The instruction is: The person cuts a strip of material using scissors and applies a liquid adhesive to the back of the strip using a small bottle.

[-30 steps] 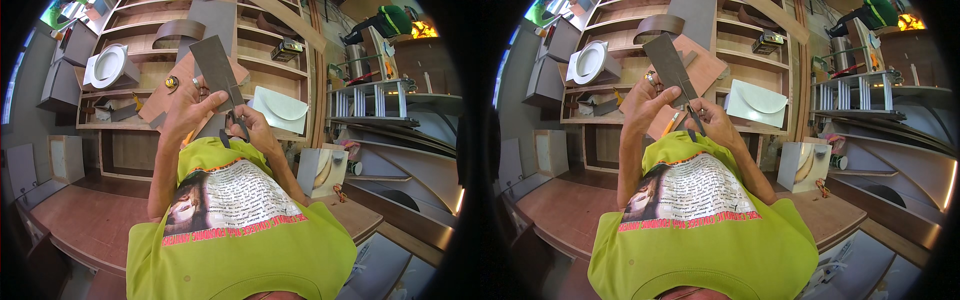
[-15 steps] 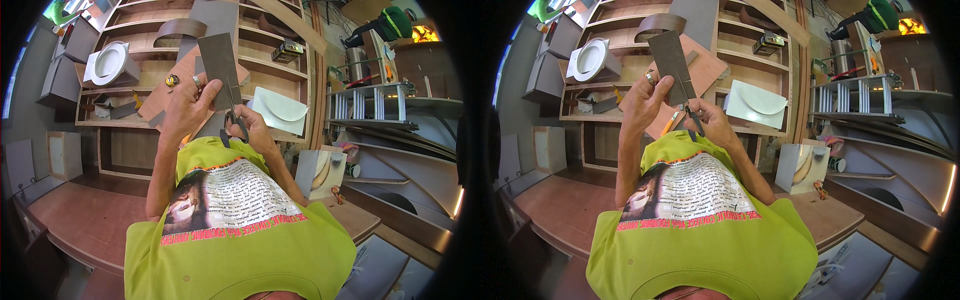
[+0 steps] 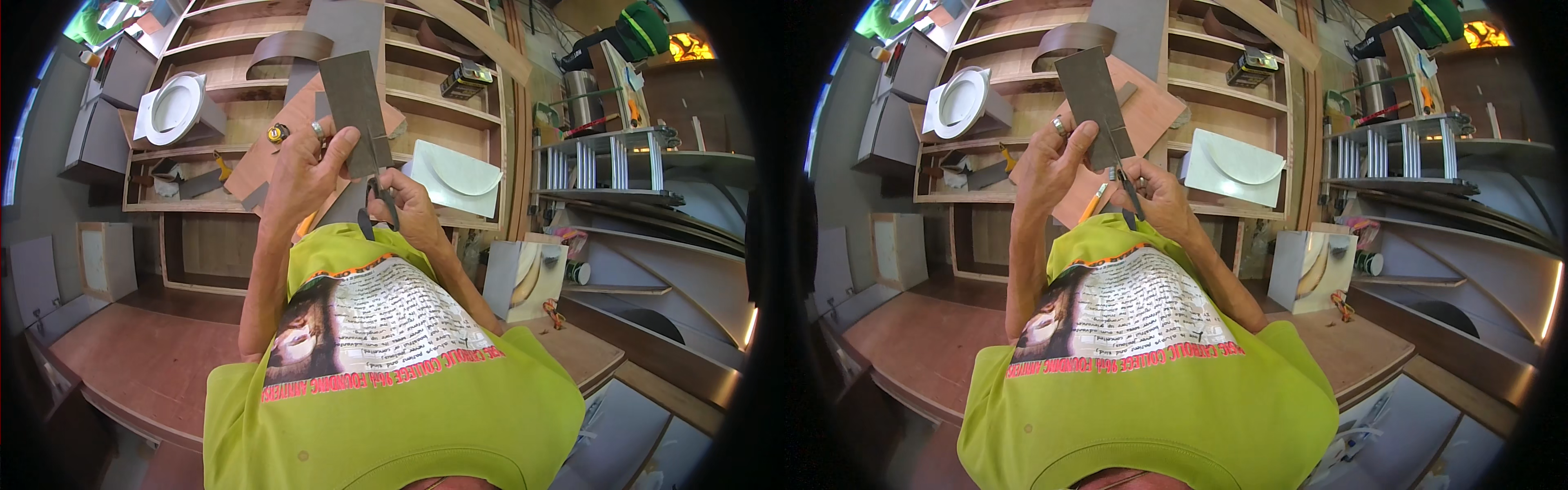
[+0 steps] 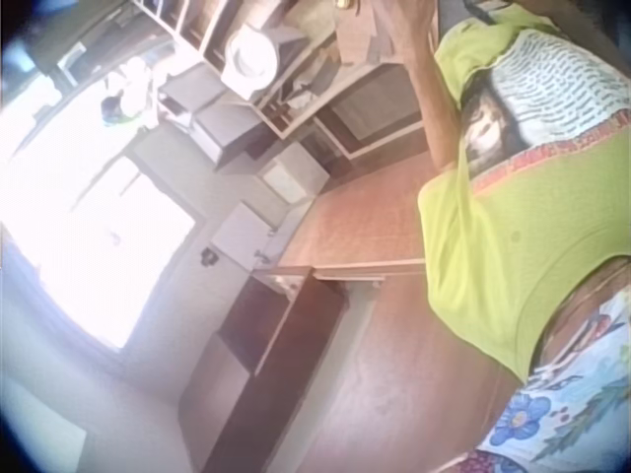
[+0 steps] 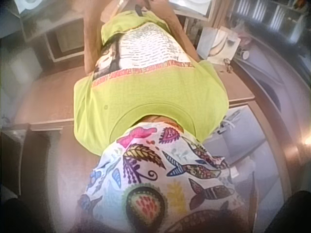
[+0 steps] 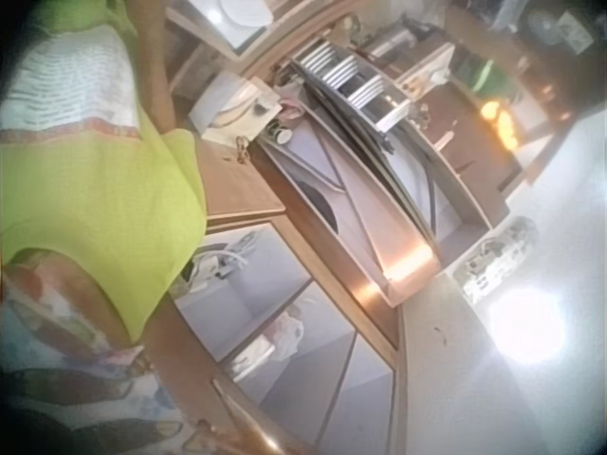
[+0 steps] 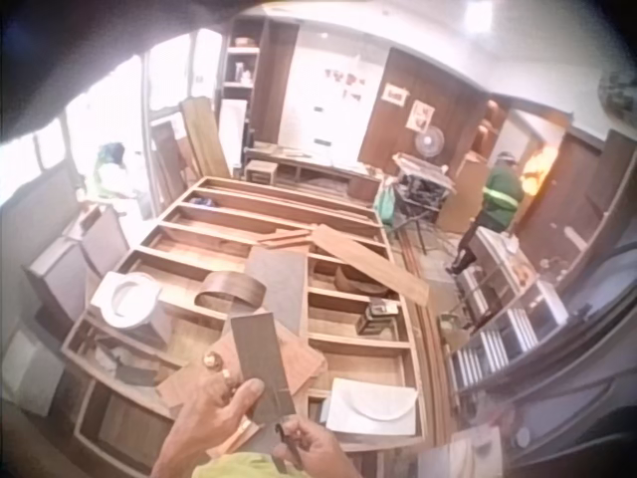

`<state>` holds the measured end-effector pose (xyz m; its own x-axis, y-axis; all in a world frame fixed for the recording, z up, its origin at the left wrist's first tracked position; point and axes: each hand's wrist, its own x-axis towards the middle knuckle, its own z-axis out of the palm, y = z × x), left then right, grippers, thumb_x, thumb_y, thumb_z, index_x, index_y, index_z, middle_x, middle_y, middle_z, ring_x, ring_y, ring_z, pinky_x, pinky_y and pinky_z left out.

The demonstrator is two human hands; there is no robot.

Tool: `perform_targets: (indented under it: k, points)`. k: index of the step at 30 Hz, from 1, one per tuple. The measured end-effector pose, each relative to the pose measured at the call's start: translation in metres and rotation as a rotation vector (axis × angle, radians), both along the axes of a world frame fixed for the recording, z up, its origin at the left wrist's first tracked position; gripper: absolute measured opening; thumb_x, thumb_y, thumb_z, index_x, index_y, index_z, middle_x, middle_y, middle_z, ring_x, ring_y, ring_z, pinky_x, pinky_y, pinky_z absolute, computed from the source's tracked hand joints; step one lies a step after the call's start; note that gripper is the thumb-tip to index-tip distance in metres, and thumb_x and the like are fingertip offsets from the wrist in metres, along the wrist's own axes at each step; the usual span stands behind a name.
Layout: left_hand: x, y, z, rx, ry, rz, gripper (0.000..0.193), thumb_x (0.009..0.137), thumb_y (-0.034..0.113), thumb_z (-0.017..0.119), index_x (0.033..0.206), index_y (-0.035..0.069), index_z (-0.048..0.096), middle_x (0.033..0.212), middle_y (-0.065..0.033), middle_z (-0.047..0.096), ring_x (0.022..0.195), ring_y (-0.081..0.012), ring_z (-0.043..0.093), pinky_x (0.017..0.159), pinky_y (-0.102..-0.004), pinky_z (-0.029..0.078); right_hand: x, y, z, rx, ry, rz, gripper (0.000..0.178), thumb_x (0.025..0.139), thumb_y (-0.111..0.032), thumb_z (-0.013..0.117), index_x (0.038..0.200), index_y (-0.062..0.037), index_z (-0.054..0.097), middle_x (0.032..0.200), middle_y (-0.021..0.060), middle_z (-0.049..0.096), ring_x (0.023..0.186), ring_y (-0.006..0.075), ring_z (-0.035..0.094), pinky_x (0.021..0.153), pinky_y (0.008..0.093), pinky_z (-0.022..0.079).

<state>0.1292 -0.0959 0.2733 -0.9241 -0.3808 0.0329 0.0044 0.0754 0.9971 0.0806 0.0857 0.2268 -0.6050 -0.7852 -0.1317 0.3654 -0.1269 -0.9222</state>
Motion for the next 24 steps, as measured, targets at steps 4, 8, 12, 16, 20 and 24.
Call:
perform_targets:
  k: [4, 8, 12, 16, 20, 24]
  points:
    - [0.002, 0.007, 0.005, 0.036, -0.007, -0.034, 0.021, 0.097, 0.018, 0.059, 0.095, -0.001, 0.067, 0.064, 0.0003, 0.058, 0.058, -0.0052, 0.051, 0.053, -0.0229, 0.040, -0.003, 0.004, 0.001, 0.106, 0.044, -0.009, 0.028, 0.086, -0.018, 0.075, 0.105, -0.0051, 0.060, 0.091, -0.0021, 0.060, 0.080, 0.0042, 0.055, 0.069, 0.0205, 0.047]
    - [0.001, 0.006, 0.011, -0.052, -0.026, -0.070, 0.020, 0.097, 0.018, 0.059, 0.095, -0.001, 0.066, 0.065, 0.0002, 0.059, 0.058, -0.0051, 0.051, 0.054, -0.0228, 0.040, -0.007, 0.010, -0.008, 0.116, 0.024, -0.007, 0.033, 0.083, -0.022, 0.078, 0.105, -0.0059, 0.060, 0.092, -0.0018, 0.060, 0.080, 0.0052, 0.056, 0.071, 0.0218, 0.048]
    - [-0.002, 0.005, 0.005, -0.021, -0.011, -0.068, 0.021, 0.098, 0.018, 0.059, 0.093, -0.001, 0.066, 0.066, 0.0005, 0.059, 0.058, -0.0050, 0.051, 0.053, -0.0227, 0.041, -0.001, 0.003, -0.006, 0.034, -0.005, -0.052, 0.034, 0.084, -0.022, 0.078, 0.107, -0.0050, 0.059, 0.093, -0.0017, 0.061, 0.081, 0.0058, 0.057, 0.072, 0.0223, 0.049]
    - [-0.003, 0.006, 0.009, -0.006, -0.016, -0.066, 0.022, 0.098, 0.019, 0.059, 0.092, -0.002, 0.066, 0.065, 0.0004, 0.060, 0.058, -0.0049, 0.051, 0.053, -0.0228, 0.041, -0.001, 0.004, -0.007, 0.036, -0.002, -0.049, 0.034, 0.085, -0.021, 0.077, 0.108, -0.0037, 0.059, 0.094, -0.0012, 0.061, 0.081, 0.0060, 0.058, 0.071, 0.0223, 0.049]
    - [-0.004, 0.006, 0.007, -0.042, -0.048, -0.061, 0.022, 0.098, 0.019, 0.060, 0.092, -0.002, 0.065, 0.065, 0.0004, 0.060, 0.058, -0.0049, 0.051, 0.053, -0.0228, 0.041, -0.004, 0.005, -0.008, 0.066, -0.020, -0.029, 0.032, 0.086, -0.020, 0.076, 0.107, -0.0033, 0.059, 0.093, -0.0009, 0.061, 0.080, 0.0057, 0.057, 0.070, 0.0222, 0.049]
    - [-0.006, 0.004, 0.009, -0.076, -0.109, -0.067, 0.023, 0.098, 0.020, 0.060, 0.092, -0.002, 0.066, 0.066, 0.0002, 0.061, 0.059, -0.0051, 0.053, 0.054, -0.0229, 0.043, -0.007, 0.005, -0.012, 0.126, -0.023, -0.018, 0.031, 0.087, -0.021, 0.075, 0.106, -0.0030, 0.058, 0.092, -0.0013, 0.060, 0.078, 0.0055, 0.056, 0.068, 0.0220, 0.049]
